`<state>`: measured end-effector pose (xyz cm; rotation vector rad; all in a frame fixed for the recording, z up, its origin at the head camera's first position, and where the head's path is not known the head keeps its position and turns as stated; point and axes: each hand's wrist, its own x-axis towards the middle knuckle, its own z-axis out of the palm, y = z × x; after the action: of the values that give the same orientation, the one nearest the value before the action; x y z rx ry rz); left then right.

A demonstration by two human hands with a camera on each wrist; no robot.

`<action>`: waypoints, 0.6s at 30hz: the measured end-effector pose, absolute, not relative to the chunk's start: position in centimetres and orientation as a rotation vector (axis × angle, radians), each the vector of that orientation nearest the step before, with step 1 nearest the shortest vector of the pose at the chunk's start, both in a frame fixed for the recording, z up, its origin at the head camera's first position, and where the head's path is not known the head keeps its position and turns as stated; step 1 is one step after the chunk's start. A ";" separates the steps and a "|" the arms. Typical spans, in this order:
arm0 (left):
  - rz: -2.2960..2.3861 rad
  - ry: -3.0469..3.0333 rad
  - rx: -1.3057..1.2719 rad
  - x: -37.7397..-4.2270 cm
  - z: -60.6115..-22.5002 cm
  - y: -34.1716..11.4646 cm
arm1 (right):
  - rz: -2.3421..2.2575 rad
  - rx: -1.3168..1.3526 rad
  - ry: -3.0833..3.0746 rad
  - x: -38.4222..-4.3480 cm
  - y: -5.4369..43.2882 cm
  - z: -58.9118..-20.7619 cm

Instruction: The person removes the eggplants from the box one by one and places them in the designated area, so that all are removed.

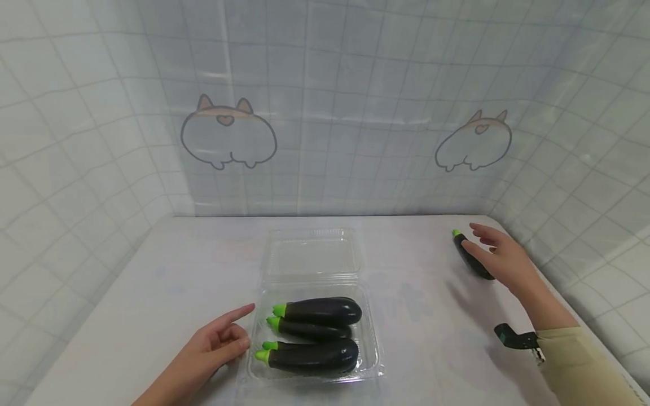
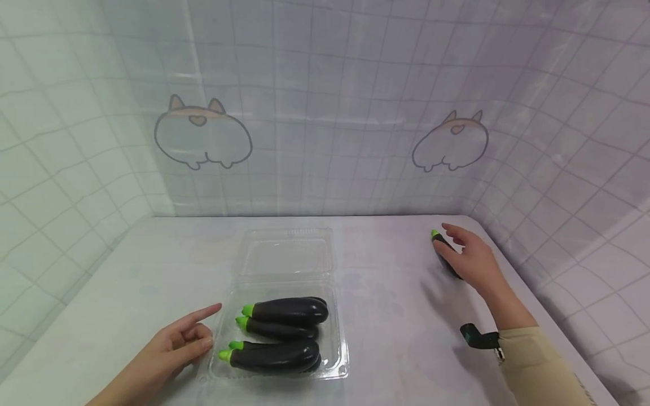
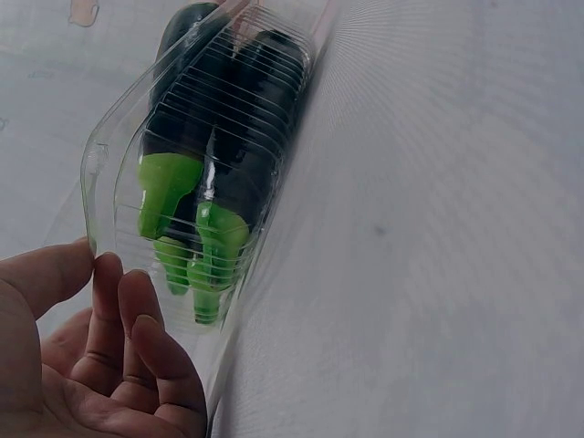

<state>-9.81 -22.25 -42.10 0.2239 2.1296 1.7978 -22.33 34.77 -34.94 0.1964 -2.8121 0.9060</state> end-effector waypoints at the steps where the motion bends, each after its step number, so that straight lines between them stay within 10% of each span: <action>1: 1.798 2.133 0.242 -9.8 -42.1 -22.2 | 0.915 0.227 -2.799 -22.3 34.2 -34.7; 18: 1.789 2.136 0.242 -9.9 -42.1 -22.0 | 1.022 0.494 -2.830 -21.2 26.9 -32.9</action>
<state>-9.88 -22.03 -42.12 0.2421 2.1355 1.7895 -21.25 26.91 -32.88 0.4936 -2.8302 1.0222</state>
